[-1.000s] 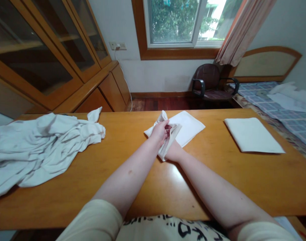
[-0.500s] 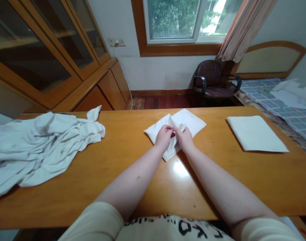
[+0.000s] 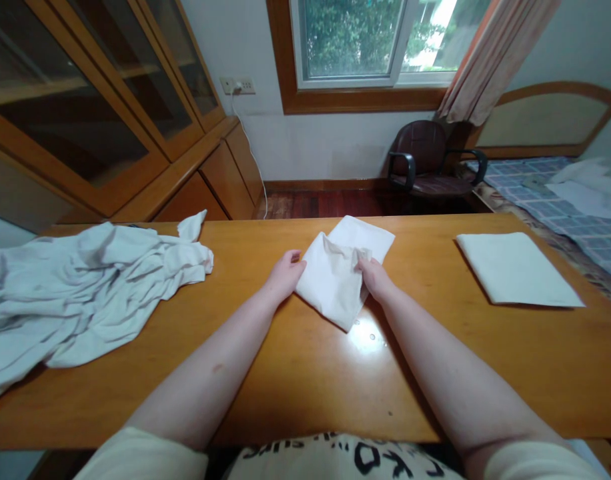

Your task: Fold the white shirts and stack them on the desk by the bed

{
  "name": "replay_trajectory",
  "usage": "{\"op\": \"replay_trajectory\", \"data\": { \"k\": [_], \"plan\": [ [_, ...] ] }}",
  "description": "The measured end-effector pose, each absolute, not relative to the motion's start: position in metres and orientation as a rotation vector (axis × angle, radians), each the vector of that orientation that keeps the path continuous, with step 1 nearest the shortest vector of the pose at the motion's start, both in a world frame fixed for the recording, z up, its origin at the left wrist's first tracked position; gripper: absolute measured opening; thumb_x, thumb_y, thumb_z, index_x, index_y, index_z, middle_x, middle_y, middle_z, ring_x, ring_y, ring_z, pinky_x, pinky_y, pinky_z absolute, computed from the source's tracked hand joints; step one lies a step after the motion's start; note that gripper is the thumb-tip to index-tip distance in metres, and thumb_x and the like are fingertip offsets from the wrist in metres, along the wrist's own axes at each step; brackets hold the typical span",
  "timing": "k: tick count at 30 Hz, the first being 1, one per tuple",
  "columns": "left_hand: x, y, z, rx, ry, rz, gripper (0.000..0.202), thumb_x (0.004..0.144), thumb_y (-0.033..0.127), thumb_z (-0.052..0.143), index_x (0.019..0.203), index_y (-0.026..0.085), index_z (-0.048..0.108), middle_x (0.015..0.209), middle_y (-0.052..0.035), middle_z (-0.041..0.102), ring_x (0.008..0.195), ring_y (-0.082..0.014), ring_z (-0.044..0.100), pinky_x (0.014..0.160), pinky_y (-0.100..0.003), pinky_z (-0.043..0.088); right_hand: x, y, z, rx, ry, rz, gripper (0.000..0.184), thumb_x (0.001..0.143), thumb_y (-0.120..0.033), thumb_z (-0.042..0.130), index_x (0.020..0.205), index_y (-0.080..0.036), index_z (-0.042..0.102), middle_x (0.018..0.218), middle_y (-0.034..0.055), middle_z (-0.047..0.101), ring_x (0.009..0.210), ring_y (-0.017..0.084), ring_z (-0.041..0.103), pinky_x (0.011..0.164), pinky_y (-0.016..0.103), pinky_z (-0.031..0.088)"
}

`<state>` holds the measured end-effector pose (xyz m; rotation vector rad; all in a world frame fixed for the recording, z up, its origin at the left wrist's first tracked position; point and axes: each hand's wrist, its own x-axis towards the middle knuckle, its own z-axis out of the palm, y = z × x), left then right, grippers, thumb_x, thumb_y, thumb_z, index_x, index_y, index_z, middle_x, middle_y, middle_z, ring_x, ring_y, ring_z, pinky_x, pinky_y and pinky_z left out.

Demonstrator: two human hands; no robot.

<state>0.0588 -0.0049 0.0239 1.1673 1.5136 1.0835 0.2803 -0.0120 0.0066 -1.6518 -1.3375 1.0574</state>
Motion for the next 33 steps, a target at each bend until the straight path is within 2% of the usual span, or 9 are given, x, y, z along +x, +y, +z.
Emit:
{"op": "replay_trajectory", "data": {
  "k": [3,6,9,11,14,16,20,26,33],
  "plan": [
    [0.050,-0.020,0.020,1.081,1.488,0.976,0.038,0.066,0.018,0.069,0.103,0.017,0.060,0.099,-0.0095,0.066,0.084,-0.0199,0.063,0.079,-0.032,0.047,0.281,-0.011,0.005,-1.581,-1.230,1.101,0.026,0.066,-0.039,0.047,0.075,-0.017,0.058,0.073,0.0041,0.067,0.072,0.021,0.061,0.060,0.026,0.046],
    [0.045,-0.037,0.021,1.104,1.476,0.925,0.038,0.065,0.020,0.070,0.102,0.015,0.060,0.097,-0.0091,0.065,0.082,-0.0190,0.063,0.077,-0.032,0.048,0.283,-0.010,0.008,-1.578,-1.226,0.978,0.031,0.066,-0.038,0.050,0.082,-0.016,0.062,0.079,0.0045,0.068,0.076,0.021,0.061,0.063,0.026,0.045],
    [0.041,-0.053,0.023,1.165,1.446,0.906,0.042,0.063,0.020,0.071,0.103,0.015,0.060,0.095,-0.0067,0.063,0.078,-0.0168,0.062,0.075,-0.031,0.049,0.291,-0.011,0.020,-1.769,-1.371,0.862,0.028,0.070,-0.037,0.052,0.083,-0.016,0.064,0.082,0.0068,0.069,0.075,0.021,0.062,0.063,0.028,0.043],
    [0.039,-0.061,0.024,1.209,1.421,0.897,0.044,0.063,0.019,0.071,0.105,0.015,0.060,0.094,-0.0054,0.062,0.075,-0.0154,0.061,0.074,-0.031,0.049,0.298,-0.012,0.031,-1.940,-1.500,0.949,0.025,0.073,-0.039,0.055,0.078,-0.016,0.064,0.075,0.0081,0.069,0.065,0.020,0.061,0.058,0.028,0.042],
    [0.040,-0.070,0.026,1.177,1.355,0.920,0.043,0.061,0.017,0.071,0.103,0.016,0.060,0.095,-0.0062,0.064,0.079,-0.0158,0.061,0.077,-0.032,0.050,0.305,-0.018,0.044,-2.101,-1.654,1.122,0.028,0.075,-0.044,0.060,0.070,-0.016,0.062,0.066,0.0090,0.067,0.053,0.018,0.058,0.052,0.028,0.038],
    [0.042,-0.073,0.026,1.100,1.273,0.974,0.046,0.060,0.017,0.073,0.103,0.016,0.059,0.102,-0.0083,0.064,0.089,-0.0176,0.062,0.084,-0.034,0.049,0.307,-0.025,0.047,-2.141,-1.734,1.024,0.029,0.075,-0.044,0.063,0.065,-0.017,0.061,0.067,0.0095,0.067,0.055,0.018,0.057,0.052,0.027,0.037],
    [0.046,-0.074,0.024,1.015,1.116,0.989,0.057,0.060,0.020,0.075,0.112,0.017,0.054,0.119,-0.0123,0.060,0.101,-0.0208,0.062,0.089,-0.035,0.048,0.307,-0.044,0.041,-2.118,-1.726,0.920,0.027,0.083,-0.040,0.056,0.070,-0.017,0.062,0.075,0.0094,0.069,0.065,0.019,0.060,0.055,0.026,0.037],
    [0.048,-0.074,0.021,1.126,1.239,0.825,0.053,0.067,0.024,0.072,0.116,0.016,0.054,0.085,-0.0060,0.069,0.080,-0.0212,0.066,0.078,-0.035,0.049,0.308,-0.064,0.030,-2.072,-1.632,0.800,0.032,0.087,-0.037,0.043,0.072,-0.016,0.062,0.078,0.0105,0.069,0.072,0.020,0.061,0.059,0.027,0.037],
    [0.045,-0.077,0.023,1.149,1.192,0.738,0.042,0.070,0.021,0.068,0.110,0.018,0.056,0.093,-0.0074,0.071,0.087,-0.0230,0.066,0.078,-0.033,0.047,0.312,-0.063,0.022,-1.874,-1.484,1.026,0.032,0.081,-0.037,0.042,0.064,-0.017,0.060,0.067,0.0063,0.066,0.066,0.020,0.061,0.057,0.026,0.039]
  ]
}}
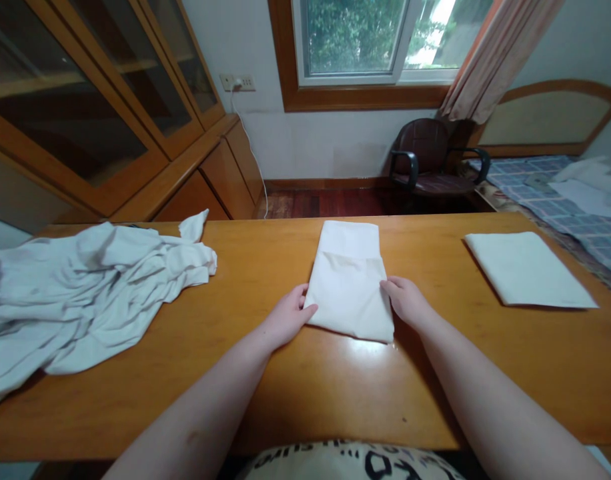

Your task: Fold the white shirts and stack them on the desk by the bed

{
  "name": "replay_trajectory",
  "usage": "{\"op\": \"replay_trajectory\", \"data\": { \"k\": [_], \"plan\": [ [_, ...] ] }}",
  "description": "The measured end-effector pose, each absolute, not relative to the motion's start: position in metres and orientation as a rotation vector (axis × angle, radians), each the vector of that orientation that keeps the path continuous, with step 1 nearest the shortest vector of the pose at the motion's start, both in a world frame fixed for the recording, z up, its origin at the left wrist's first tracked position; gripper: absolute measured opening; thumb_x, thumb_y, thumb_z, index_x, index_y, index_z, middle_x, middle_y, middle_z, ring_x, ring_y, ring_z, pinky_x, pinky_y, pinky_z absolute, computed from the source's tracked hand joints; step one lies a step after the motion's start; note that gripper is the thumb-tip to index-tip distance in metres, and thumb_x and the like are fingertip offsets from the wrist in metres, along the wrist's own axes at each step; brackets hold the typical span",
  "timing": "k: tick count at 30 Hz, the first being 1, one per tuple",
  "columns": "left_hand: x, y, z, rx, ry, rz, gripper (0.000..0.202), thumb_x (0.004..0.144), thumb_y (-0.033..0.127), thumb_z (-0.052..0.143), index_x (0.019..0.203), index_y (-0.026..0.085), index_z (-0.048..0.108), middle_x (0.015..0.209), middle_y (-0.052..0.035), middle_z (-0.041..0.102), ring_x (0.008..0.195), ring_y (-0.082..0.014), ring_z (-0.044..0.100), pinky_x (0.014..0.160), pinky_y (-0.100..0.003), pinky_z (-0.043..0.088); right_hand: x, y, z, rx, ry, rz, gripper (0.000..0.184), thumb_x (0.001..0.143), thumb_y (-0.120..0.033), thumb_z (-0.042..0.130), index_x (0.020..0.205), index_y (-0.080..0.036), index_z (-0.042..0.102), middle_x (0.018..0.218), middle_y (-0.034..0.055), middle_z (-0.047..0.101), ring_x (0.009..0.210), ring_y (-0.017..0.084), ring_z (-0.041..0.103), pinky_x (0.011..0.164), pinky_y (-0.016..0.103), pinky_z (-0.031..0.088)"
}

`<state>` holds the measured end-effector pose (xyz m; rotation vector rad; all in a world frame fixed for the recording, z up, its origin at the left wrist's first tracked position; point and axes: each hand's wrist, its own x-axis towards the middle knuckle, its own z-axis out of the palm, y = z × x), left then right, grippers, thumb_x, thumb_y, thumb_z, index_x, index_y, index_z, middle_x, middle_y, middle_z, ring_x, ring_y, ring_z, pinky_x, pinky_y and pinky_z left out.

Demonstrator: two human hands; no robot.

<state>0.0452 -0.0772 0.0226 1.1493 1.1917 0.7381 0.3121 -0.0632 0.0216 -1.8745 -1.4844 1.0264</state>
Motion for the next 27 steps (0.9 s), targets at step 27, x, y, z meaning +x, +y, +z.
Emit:
{"op": "replay_trajectory", "data": {
  "k": [27],
  "plan": [
    [0.050,-0.074,0.024,1.471,1.512,0.736,0.051,0.078,0.027,0.057,0.128,0.017,0.052,0.056,0.0048,0.053,0.055,-0.0165,0.051,0.055,-0.027,0.034,0.314,-0.048,0.019,-2.029,-1.576,0.749,0.042,0.088,-0.051,0.042,0.086,-0.016,0.065,0.079,0.0092,0.069,0.072,0.020,0.062,0.058,0.026,0.038]
  ]
}}
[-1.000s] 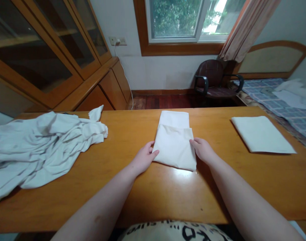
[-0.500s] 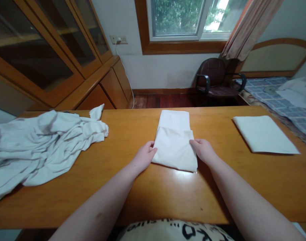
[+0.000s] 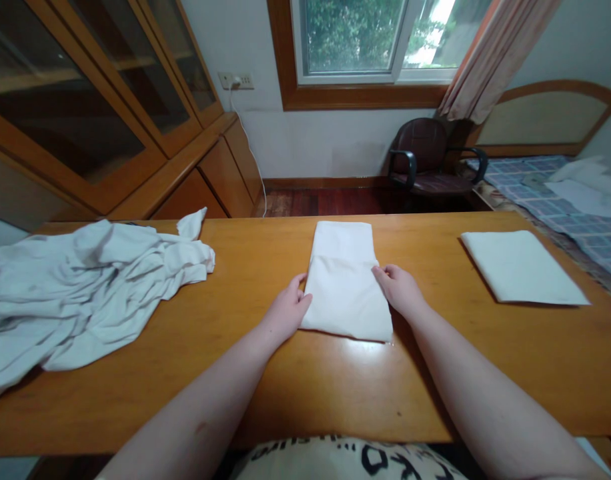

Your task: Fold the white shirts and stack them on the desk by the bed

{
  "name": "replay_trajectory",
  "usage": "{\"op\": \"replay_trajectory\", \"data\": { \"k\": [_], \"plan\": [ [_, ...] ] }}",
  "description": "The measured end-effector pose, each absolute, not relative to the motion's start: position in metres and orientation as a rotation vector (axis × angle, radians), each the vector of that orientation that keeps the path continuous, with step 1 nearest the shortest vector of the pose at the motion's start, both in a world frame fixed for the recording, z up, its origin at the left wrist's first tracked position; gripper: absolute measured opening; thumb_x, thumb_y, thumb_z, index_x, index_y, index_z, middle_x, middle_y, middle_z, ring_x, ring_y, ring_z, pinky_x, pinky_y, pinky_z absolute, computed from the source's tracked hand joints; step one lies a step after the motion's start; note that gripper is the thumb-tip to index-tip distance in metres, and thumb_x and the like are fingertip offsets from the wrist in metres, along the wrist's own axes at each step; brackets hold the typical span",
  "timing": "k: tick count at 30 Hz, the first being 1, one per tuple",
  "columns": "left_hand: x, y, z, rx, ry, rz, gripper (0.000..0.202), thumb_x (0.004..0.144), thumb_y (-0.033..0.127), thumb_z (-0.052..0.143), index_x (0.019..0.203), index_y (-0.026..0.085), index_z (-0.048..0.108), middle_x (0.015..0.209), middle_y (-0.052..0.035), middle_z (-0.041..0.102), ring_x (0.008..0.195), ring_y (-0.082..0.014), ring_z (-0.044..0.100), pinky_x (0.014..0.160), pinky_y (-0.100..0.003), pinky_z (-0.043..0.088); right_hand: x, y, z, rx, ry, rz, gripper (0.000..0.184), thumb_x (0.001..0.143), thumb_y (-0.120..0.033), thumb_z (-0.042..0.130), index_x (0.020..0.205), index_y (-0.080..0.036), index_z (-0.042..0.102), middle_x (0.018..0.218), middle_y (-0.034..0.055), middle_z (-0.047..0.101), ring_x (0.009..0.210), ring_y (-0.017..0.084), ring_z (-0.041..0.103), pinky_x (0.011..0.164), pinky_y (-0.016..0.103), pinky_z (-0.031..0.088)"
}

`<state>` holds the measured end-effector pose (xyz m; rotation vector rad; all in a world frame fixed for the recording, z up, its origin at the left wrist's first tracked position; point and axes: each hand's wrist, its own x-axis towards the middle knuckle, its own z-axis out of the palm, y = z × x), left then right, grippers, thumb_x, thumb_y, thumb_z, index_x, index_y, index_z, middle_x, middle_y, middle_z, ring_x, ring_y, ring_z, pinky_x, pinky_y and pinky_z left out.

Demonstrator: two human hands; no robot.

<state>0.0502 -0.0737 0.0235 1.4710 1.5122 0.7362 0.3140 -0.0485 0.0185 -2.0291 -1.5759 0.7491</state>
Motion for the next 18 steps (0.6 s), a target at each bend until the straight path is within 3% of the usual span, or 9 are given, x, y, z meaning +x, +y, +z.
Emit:
{"op": "replay_trajectory", "data": {
  "k": [3,5,12,18],
  "plan": [
    [0.048,-0.070,0.027,1.428,1.504,0.722,0.055,0.082,0.034,0.054,0.132,0.013,0.047,0.063,0.0027,0.057,0.060,-0.0168,0.054,0.058,-0.028,0.038,0.317,-0.049,0.014,-1.923,-1.481,0.824,0.048,0.086,-0.050,0.048,0.117,-0.015,0.057,0.086,0.0077,0.070,0.076,0.019,0.064,0.063,0.026,0.042],
    [0.046,-0.065,0.028,1.405,1.502,0.718,0.056,0.082,0.037,0.054,0.132,0.012,0.047,0.068,0.0002,0.061,0.064,-0.0176,0.057,0.061,-0.028,0.041,0.319,-0.048,0.010,-1.860,-1.458,0.860,0.048,0.086,-0.049,0.048,0.121,-0.016,0.055,0.089,0.0073,0.071,0.078,0.019,0.064,0.065,0.026,0.043],
    [0.063,-0.026,0.025,1.182,1.390,0.837,0.045,0.085,0.038,0.054,0.124,0.015,0.052,0.086,-0.0057,0.068,0.073,-0.0170,0.062,0.069,-0.028,0.046,0.318,-0.029,0.012,-1.833,-1.485,0.924,0.035,0.088,-0.044,0.045,0.096,-0.017,0.065,0.095,0.0078,0.070,0.085,0.019,0.063,0.070,0.026,0.044],
    [0.074,-0.001,0.007,1.477,1.559,0.846,0.030,0.084,0.032,0.055,0.111,0.019,0.061,0.069,0.0012,0.060,0.062,-0.0136,0.054,0.059,-0.024,0.039,0.311,-0.017,0.009,-1.890,-1.603,0.775,0.032,0.088,-0.042,0.045,0.078,-0.018,0.063,0.077,0.0041,0.068,0.073,0.017,0.059,0.061,0.024,0.038]
  ]
}}
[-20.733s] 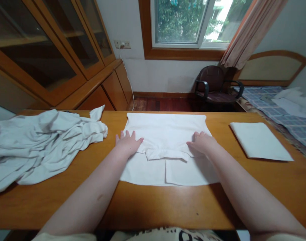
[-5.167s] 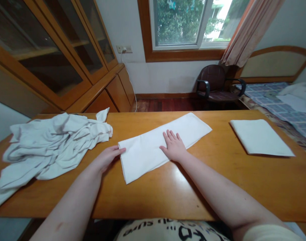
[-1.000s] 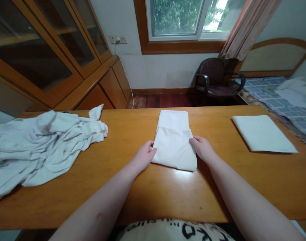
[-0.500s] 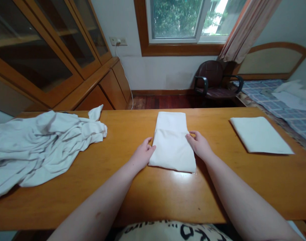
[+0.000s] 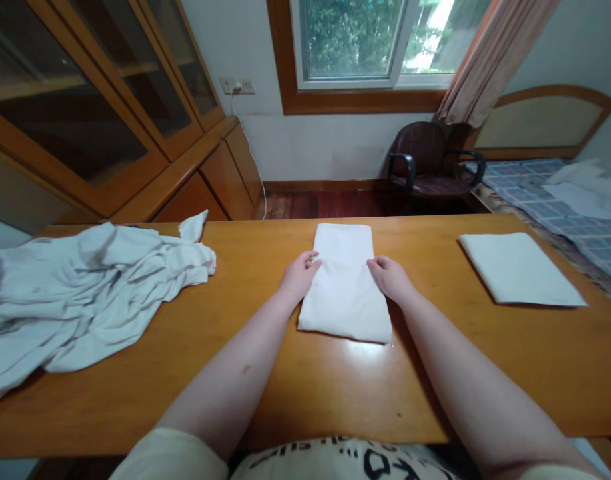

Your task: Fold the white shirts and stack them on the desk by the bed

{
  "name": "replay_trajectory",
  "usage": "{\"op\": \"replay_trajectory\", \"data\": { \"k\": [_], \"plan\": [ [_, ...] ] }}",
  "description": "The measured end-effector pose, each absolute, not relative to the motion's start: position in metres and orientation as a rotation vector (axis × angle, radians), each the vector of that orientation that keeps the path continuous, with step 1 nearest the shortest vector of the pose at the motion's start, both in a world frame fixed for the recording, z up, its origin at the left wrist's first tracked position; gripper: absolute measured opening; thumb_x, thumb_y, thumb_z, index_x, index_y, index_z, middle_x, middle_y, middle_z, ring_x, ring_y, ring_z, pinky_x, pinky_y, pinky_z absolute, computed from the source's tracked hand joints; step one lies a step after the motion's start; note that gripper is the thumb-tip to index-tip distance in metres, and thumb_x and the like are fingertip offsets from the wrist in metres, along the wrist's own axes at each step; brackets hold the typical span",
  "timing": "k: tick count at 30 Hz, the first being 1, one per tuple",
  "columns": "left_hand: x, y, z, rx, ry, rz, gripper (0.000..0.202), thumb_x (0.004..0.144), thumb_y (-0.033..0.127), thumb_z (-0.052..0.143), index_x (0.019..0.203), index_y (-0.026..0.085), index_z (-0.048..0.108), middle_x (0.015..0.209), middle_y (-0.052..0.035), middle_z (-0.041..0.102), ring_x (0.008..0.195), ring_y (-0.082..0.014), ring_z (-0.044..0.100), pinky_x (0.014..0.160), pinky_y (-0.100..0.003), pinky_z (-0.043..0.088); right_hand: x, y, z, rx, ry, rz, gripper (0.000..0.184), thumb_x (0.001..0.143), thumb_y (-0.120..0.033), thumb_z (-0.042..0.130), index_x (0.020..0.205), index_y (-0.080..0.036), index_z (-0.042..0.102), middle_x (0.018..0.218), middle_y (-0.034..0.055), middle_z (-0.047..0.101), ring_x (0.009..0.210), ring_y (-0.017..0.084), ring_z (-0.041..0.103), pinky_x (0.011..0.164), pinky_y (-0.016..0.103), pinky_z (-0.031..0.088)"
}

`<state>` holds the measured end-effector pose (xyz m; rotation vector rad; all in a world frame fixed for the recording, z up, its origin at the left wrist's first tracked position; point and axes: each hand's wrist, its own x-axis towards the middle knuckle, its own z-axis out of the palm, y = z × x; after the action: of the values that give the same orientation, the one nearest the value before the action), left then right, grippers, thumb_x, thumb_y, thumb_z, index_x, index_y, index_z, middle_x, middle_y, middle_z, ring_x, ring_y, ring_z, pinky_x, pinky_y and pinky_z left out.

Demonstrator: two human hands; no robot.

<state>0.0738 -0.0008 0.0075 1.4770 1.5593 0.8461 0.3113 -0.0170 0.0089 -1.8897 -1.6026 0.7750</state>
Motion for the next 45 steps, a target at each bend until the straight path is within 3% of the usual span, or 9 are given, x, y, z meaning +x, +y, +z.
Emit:
{"op": "replay_trajectory", "data": {
  "k": [3,9,14,19,24,27,32,37,45],
  "plan": [
    [0.071,0.001,0.003,1.627,1.654,0.780,0.020,0.083,0.031,0.056,0.097,0.020,0.066,0.063,0.0025,0.055,0.059,-0.0136,0.052,0.055,-0.023,0.036,0.309,-0.016,0.011,-2.016,-1.645,0.665,0.034,0.088,-0.044,0.046,0.073,-0.018,0.061,0.073,0.0050,0.066,0.068,0.017,0.057,0.057,0.025,0.033],
    [0.071,-0.003,0.008,1.698,1.734,0.741,0.020,0.082,0.031,0.057,0.097,0.020,0.066,0.069,0.0001,0.060,0.067,-0.0152,0.056,0.060,-0.024,0.038,0.306,-0.013,0.016,-2.122,-1.690,0.641,0.034,0.087,-0.045,0.049,0.073,-0.017,0.062,0.072,0.0071,0.066,0.067,0.017,0.056,0.055,0.025,0.031],
    [0.069,-0.005,0.010,1.712,1.742,0.701,0.017,0.081,0.029,0.056,0.091,0.020,0.065,0.064,0.0021,0.057,0.062,-0.0143,0.055,0.057,-0.024,0.037,0.307,-0.017,0.013,-2.053,-1.684,0.633,0.032,0.086,-0.045,0.049,0.072,-0.018,0.060,0.071,0.0045,0.064,0.066,0.016,0.055,0.056,0.025,0.032],
    [0.068,-0.001,0.006,1.663,1.734,0.693,0.018,0.082,0.026,0.052,0.088,0.018,0.066,0.070,-0.0004,0.064,0.067,-0.0150,0.059,0.061,-0.024,0.042,0.306,-0.020,0.014,-2.006,-1.647,0.638,0.029,0.083,-0.044,0.051,0.068,-0.020,0.057,0.066,0.0012,0.061,0.062,0.014,0.052,0.055,0.024,0.032],
    [0.071,-0.012,0.022,1.952,1.823,0.642,0.028,0.086,0.025,0.050,0.105,0.015,0.067,0.097,-0.0089,0.068,0.091,-0.0205,0.062,0.082,-0.031,0.047,0.304,-0.021,0.018,-1.993,-1.621,0.619,0.026,0.081,-0.043,0.055,0.069,-0.021,0.059,0.063,-0.0011,0.061,0.058,0.013,0.052,0.053,0.024,0.031],
    [0.085,-0.033,0.038,2.302,1.824,0.609,0.037,0.089,0.026,0.048,0.123,0.015,0.059,0.122,-0.0125,0.061,0.113,-0.0249,0.054,0.098,-0.038,0.040,0.302,-0.021,0.018,-1.998,-1.649,0.594,0.025,0.082,-0.043,0.055,0.070,-0.022,0.060,0.063,-0.0010,0.061,0.059,0.014,0.053,0.054,0.025,0.031],
    [0.114,-0.057,0.036,2.564,1.516,0.290,0.052,0.092,0.036,0.043,0.138,0.011,0.044,0.145,-0.0143,0.043,0.134,-0.0257,0.038,0.111,-0.040,0.030,0.302,-0.021,0.015,-1.991,-1.702,0.532,0.024,0.085,-0.041,0.052,0.074,-0.021,0.061,0.068,0.0012,0.064,0.064,0.015,0.055,0.057,0.025,0.032],
    [0.117,-0.054,0.021,2.570,1.471,0.120,0.062,0.093,0.043,0.037,0.145,0.011,0.033,0.153,-0.0124,0.029,0.142,-0.0263,0.023,0.116,-0.045,0.018,0.301,-0.021,0.015,-2.040,-1.728,0.497,0.024,0.088,-0.039,0.049,0.080,-0.021,0.063,0.076,0.0040,0.067,0.071,0.017,0.057,0.059,0.025,0.033],
    [0.112,-0.050,0.011,2.534,1.509,0.129,0.068,0.091,0.052,0.033,0.149,0.018,0.025,0.156,-0.0076,0.023,0.144,-0.0286,0.013,0.116,-0.047,0.012,0.300,-0.021,0.015,-2.081,-1.728,0.505,0.027,0.087,-0.041,0.050,0.082,-0.020,0.065,0.077,0.0051,0.068,0.071,0.017,0.058,0.059,0.025,0.033]
  ]
}}
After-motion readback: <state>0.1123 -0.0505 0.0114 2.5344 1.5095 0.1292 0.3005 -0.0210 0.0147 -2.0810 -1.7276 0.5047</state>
